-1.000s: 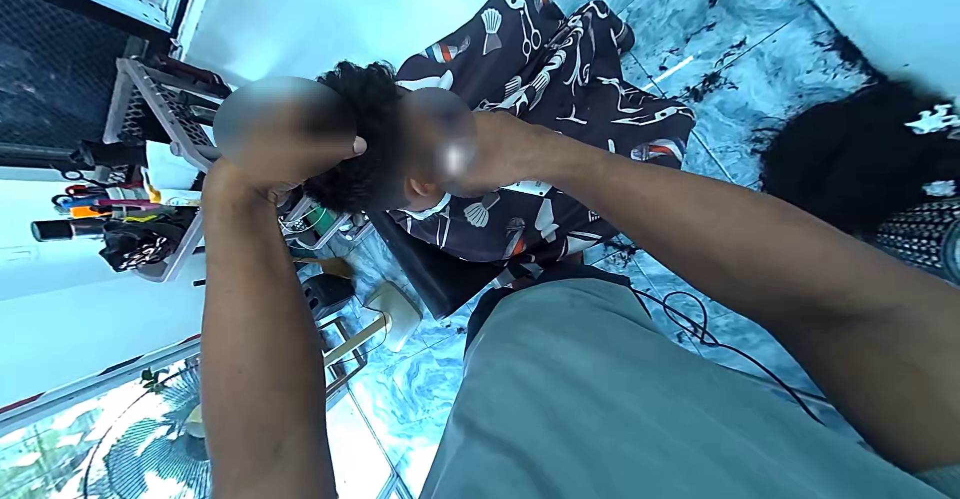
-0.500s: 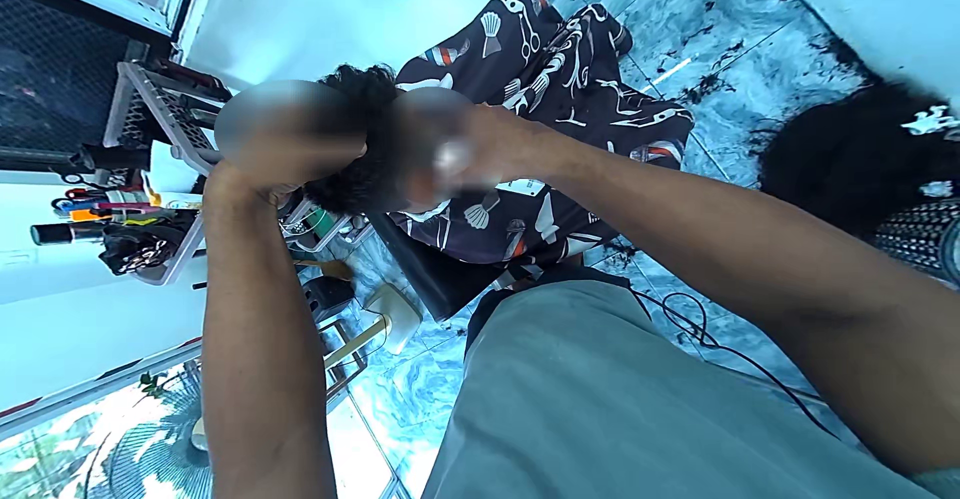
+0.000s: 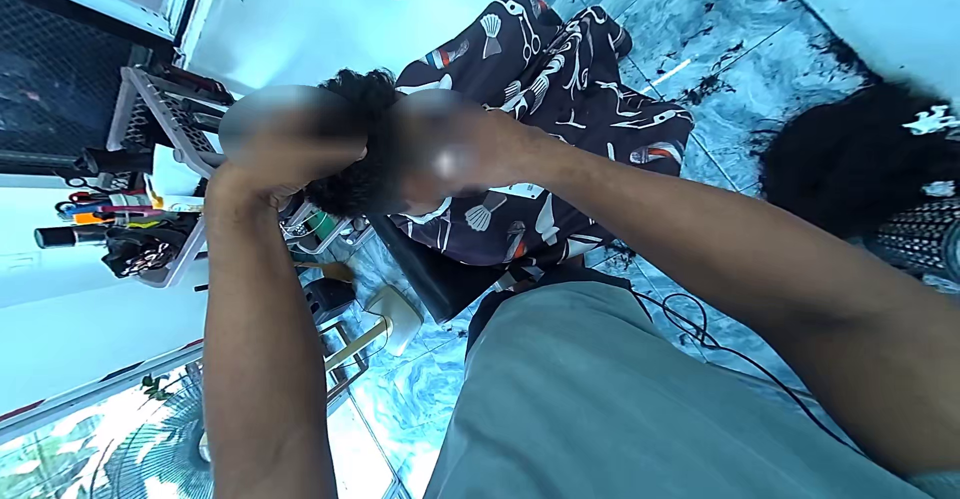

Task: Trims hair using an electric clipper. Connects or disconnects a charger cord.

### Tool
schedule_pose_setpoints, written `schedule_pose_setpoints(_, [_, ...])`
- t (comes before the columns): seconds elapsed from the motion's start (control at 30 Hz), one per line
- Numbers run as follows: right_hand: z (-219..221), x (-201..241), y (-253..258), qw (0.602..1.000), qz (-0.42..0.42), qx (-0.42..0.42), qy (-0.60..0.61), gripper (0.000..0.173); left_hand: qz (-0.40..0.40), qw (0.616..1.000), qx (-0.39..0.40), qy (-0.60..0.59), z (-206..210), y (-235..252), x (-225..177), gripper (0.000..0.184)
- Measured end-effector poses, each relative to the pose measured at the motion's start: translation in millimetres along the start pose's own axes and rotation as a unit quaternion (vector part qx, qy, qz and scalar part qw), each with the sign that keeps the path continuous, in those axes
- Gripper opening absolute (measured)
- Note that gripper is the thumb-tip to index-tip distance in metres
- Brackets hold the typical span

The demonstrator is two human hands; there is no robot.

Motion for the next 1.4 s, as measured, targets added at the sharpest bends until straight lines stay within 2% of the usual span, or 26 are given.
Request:
schedule_pose_setpoints(0.1, [-1.9, 0.0, 1.9, 0.999, -0.011, -0.015, 0.042, 0.055, -0.002, 1.0, 0.001, 0.0, 0.2, 0.2, 0.3, 0.05])
schedule_pose_setpoints(0.2, [0.3, -0.5, 2.9, 1.0, -0.005, -0.005, 0.028, 0.054, -0.003, 1.0, 0.0, -0.002, -0.4, 0.1, 0.1, 0.049])
schedule_pose_setpoints(0.3, [-3.6, -1.9, 5.3, 0.996, -0.014, -0.018, 0.088, 0.053, -0.002, 1.0, 0.0, -0.005, -0.2, 1.3, 1.2, 0.05])
schedule_pose_setpoints(0.43, [-3.0, 0.4, 7.4, 1.0, -0.02, 0.001, 0.003, 0.052, 0.002, 1.0, 0.002, 0.0, -0.4, 1.8, 0.1, 0.05])
schedule_pose_setpoints(0.57, [-6.9, 0.8, 8.1, 0.997, -0.022, -0.011, 0.072, 0.052, -0.006, 1.0, 0.001, 0.004, -0.6, 1.8, 1.1, 0.049])
schedule_pose_setpoints(0.7, [-3.1, 1.9, 9.1, 1.0, -0.022, 0.006, 0.004, 0.052, -0.005, 1.0, -0.001, 0.001, -1.7, 2.4, 0.9, 0.049])
schedule_pose_setpoints(0.83, [-8.3, 2.3, 9.7, 0.997, -0.021, -0.004, 0.079, 0.051, -0.003, 1.0, 0.002, -0.002, -1.2, 3.5, 1.6, 0.049])
schedule_pose_setpoints(0.93, [-6.1, 3.6, 10.7, 1.0, -0.021, 0.007, 0.004, 0.051, -0.002, 1.0, 0.004, -0.005, -1.4, 4.2, 1.7, 0.049])
schedule_pose_setpoints(1.07, [-9.1, 1.9, 11.3, 0.998, -0.021, -0.006, 0.061, 0.05, 0.001, 1.0, 0.005, -0.005, -1.5, 4.7, 2.3, 0.049])
schedule_pose_setpoints(1.2, [-5.4, 2.6, 11.8, 0.999, -0.028, 0.014, 0.0, 0.051, -0.003, 1.0, 0.005, -0.004, -1.0, 3.8, 1.0, 0.049])
schedule_pose_setpoints(1.3, [-11.0, 3.2, 11.8, 0.997, -0.026, -0.005, 0.071, 0.05, -0.004, 1.0, 0.006, -0.009, -1.2, 4.0, 2.5, 0.05])
schedule_pose_setpoints(1.4, [-7.1, 4.2, 12.5, 0.999, -0.035, 0.009, 0.018, 0.048, -0.006, 1.0, 0.003, -0.005, -1.6, 2.7, 2.5, 0.05])
Point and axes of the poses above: each hand's wrist, its own y-axis towards the middle knuckle, its own z-axis out of the palm, x = y × z, the point moved 10 cm from there along y, towards the middle knuckle, and after that the axes turned 13 degrees about -y, right-handed, at the moved point
